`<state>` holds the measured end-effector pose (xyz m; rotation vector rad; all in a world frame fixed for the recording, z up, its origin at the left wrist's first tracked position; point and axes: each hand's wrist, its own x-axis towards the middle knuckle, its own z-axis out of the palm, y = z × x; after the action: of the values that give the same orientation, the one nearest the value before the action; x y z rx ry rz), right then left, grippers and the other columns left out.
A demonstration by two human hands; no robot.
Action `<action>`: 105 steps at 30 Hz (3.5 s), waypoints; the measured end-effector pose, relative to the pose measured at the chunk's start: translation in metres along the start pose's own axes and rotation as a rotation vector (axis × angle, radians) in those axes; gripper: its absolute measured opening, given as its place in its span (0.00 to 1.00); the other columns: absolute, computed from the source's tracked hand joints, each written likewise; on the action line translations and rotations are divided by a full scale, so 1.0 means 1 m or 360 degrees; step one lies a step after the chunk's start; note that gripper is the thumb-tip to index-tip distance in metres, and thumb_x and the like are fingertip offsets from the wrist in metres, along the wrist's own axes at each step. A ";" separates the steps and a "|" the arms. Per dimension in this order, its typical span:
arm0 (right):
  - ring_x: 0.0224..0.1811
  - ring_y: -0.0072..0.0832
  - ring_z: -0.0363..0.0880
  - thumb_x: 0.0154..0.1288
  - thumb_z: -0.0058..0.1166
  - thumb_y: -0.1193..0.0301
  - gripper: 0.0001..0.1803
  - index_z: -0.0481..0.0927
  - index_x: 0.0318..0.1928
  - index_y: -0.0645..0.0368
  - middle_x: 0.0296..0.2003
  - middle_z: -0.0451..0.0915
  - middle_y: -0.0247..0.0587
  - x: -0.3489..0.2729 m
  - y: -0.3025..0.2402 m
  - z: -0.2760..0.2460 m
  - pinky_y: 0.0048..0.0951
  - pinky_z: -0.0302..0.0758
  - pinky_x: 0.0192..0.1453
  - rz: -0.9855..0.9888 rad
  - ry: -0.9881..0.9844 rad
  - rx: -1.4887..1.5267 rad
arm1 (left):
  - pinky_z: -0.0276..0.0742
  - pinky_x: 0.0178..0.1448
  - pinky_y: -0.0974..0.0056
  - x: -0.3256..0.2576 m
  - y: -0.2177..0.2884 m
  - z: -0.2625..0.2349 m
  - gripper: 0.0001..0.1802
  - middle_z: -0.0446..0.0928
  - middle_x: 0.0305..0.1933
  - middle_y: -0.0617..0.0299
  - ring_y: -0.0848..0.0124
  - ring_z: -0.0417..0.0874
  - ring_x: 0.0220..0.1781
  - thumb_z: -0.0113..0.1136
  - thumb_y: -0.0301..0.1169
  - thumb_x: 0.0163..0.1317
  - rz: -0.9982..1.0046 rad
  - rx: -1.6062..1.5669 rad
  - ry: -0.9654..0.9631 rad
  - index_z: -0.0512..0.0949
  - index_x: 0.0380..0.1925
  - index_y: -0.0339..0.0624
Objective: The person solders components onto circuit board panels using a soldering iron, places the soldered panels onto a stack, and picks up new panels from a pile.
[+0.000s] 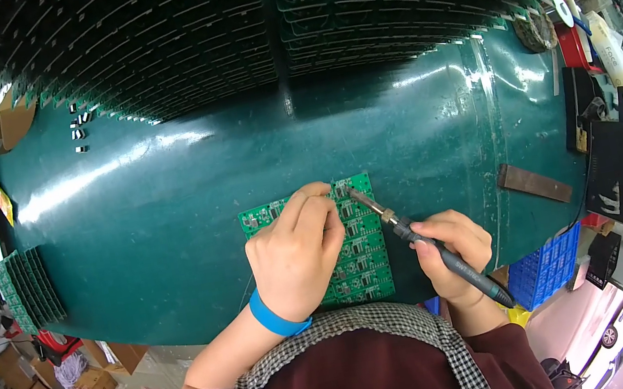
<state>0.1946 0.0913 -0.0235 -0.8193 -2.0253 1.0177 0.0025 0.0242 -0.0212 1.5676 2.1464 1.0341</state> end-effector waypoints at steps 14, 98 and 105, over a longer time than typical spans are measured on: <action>0.21 0.32 0.79 0.51 0.63 0.77 0.10 0.81 0.36 0.65 0.25 0.81 0.44 -0.006 -0.008 -0.003 0.26 0.74 0.24 -0.0081 -0.0066 -0.0075 | 0.76 0.27 0.65 -0.003 0.000 -0.002 0.04 0.79 0.45 0.63 0.66 0.80 0.23 0.63 0.24 0.50 0.0088 0.0097 -0.0140 0.77 0.27 0.41; 0.17 0.31 0.76 0.51 0.59 0.77 0.09 0.81 0.34 0.67 0.21 0.78 0.42 -0.033 -0.011 -0.002 0.27 0.72 0.20 -0.0258 -0.0018 -0.0129 | 0.77 0.34 0.61 -0.032 0.011 0.006 0.11 0.75 0.37 0.56 0.59 0.80 0.33 0.63 0.17 0.48 0.0025 -0.0051 -0.0101 0.75 0.32 0.38; 0.17 0.31 0.77 0.52 0.58 0.78 0.09 0.81 0.36 0.67 0.22 0.78 0.42 -0.041 -0.013 -0.001 0.27 0.74 0.21 -0.0287 -0.0020 -0.0146 | 0.75 0.32 0.61 -0.035 0.011 0.008 0.09 0.73 0.37 0.56 0.59 0.78 0.31 0.62 0.18 0.51 0.0009 -0.0095 -0.0152 0.75 0.33 0.38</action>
<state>0.2154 0.0535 -0.0249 -0.6643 -2.1265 0.8363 0.0282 -0.0030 -0.0255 1.5645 2.0305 0.9944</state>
